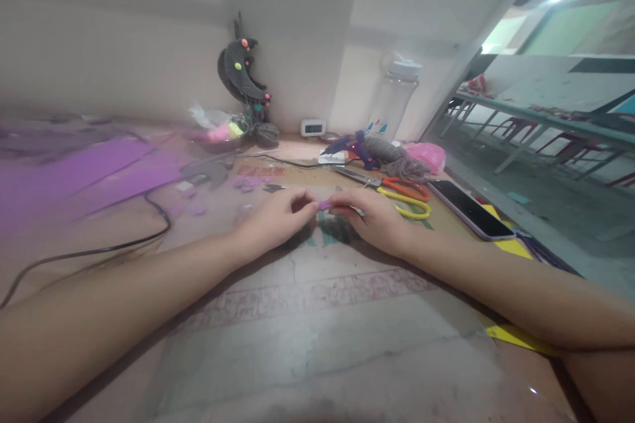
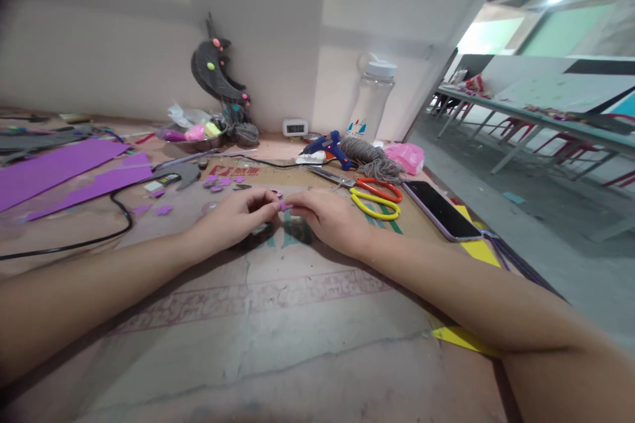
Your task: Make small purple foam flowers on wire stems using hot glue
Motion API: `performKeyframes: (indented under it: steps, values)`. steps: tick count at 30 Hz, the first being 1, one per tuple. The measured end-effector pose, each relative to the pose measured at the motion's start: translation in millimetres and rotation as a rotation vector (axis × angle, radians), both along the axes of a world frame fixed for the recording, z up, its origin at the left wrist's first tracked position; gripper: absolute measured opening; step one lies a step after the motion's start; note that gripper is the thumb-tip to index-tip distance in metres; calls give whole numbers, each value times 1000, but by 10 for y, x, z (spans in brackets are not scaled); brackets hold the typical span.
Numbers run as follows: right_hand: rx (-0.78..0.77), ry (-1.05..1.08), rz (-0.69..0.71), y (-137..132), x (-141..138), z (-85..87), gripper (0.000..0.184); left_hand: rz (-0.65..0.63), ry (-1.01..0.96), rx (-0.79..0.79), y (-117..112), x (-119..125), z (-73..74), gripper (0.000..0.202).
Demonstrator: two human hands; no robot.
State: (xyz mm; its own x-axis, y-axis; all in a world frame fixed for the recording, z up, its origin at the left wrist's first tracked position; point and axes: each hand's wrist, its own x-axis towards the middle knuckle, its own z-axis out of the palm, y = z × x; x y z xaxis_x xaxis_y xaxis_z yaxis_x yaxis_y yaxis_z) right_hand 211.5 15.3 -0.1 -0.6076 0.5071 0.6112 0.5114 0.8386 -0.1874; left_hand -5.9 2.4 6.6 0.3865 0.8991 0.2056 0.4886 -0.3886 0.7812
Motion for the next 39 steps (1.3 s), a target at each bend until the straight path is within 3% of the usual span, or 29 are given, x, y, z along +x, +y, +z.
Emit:
performKeyframes:
  steps: [3, 11, 39]
  values:
    - [-15, 1, -12, -4, 3, 20, 18, -4, -9, -9, 5, 0, -2, 28]
    - [117, -24, 57, 54, 20, -5, 18, -9, -22, -18, 4, -2, -36, 25]
    - [27, -39, -15, 20, 2, 19, 12, -51, -14, -24, -31, 0, 21, 24]
